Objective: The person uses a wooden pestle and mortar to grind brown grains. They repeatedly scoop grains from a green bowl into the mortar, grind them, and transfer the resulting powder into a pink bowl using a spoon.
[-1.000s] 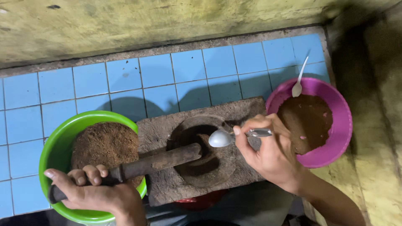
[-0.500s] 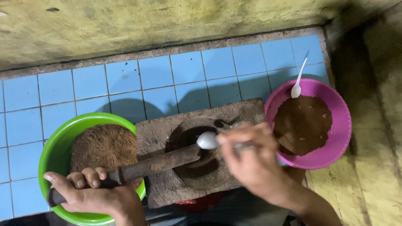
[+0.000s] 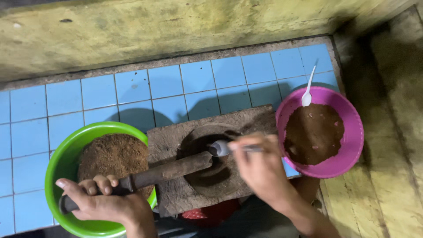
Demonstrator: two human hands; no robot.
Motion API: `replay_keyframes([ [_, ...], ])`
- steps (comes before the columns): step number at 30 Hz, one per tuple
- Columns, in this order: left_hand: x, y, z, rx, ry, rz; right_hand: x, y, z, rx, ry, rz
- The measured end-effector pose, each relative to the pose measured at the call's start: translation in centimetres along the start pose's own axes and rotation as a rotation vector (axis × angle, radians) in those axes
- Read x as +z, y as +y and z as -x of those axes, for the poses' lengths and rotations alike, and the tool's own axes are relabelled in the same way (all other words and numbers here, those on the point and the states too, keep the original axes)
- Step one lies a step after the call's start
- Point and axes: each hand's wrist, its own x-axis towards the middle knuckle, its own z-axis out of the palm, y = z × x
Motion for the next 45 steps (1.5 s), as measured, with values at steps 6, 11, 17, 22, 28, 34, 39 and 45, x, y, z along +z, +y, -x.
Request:
replay_keyframes([
  [6,0.1,-0.3,-0.4,0.051,-0.021,-0.026,2.6,-2.5,1.7,-0.007,-0.002,0.023],
  [11,-1.6,-0.7,-1.4,-0.117,-0.209,0.23,1.0,-1.8,2.2,0.215,0.133,0.015],
  [17,-1.7,-2.0,-1.8,0.025,-0.27,0.167,0.4,-0.9,2.8,0.365,0.188,-0.072],
  [22,0.7,-0.4,-0.4,0.094,-0.128,0.13,1.1,-0.5,3.2,0.384,0.296,-0.146],
  [28,1.1,0.2,-1.9,-0.274,-0.265,0.295,1.2,-0.3,3.2,0.506,0.25,-0.212],
  [34,1.0,-0.2,-3.2,-0.41,-0.24,0.188,1.2,-0.6,3.8,0.538,0.184,-0.181],
  [39,0.7,0.1,-2.2,-0.402,-0.14,0.102,2.2,0.4,4.0,0.469,0.172,-0.178],
  [45,0.5,-0.1,-0.9,-0.305,-0.095,0.13,-1.7,-2.5,3.6,0.372,0.169,-0.033],
])
